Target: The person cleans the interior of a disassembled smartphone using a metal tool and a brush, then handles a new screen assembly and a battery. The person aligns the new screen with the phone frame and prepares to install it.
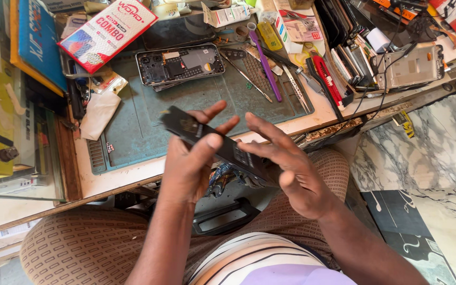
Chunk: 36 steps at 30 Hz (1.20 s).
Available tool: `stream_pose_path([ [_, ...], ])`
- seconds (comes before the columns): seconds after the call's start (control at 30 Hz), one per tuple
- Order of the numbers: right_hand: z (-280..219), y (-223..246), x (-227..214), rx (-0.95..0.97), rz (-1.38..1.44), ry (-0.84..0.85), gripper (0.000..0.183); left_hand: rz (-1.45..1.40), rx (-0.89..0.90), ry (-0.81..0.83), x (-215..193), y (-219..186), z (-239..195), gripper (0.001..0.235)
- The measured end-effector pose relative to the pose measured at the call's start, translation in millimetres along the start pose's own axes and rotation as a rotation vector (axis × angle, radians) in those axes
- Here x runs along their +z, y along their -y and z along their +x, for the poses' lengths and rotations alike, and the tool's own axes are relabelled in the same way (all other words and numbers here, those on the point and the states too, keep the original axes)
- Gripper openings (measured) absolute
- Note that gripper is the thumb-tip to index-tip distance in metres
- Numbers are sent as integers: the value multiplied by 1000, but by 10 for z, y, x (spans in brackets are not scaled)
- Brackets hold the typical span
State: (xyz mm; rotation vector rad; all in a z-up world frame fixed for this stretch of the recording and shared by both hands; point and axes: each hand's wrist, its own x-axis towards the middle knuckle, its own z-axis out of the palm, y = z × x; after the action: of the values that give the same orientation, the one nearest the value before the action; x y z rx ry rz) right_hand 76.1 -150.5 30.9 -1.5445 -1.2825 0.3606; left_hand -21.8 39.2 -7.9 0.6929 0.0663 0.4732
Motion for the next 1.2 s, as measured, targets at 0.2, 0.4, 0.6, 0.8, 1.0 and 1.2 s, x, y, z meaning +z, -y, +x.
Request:
stream_pose_path([
  [0.2, -86, -37, 10, -156, -274, -114, 57, -135, 27, -61, -7, -4, 5, 46],
  [0.4, -51, -41, 105, -198, -296, -180, 49, -168, 32, -97, 49, 80, 1, 45],
  [0.6, -69, -81, 127, -150, -384, -166, 53, -136, -34, -160, 21, 127, 17, 48],
  [0.8, -106, -267, 106, -250, -377, -198, 47, -11, -103, -144, 30, 52, 27, 59],
  [1.0, -252, -329, 58, -165, -304, -208, 36, 217, -142, -193, 13, 45, -9, 63],
  [1.2, -263, -346, -1, -158, -246, -125, 43, 167, -109, -153, 50, 85, 14, 59],
])
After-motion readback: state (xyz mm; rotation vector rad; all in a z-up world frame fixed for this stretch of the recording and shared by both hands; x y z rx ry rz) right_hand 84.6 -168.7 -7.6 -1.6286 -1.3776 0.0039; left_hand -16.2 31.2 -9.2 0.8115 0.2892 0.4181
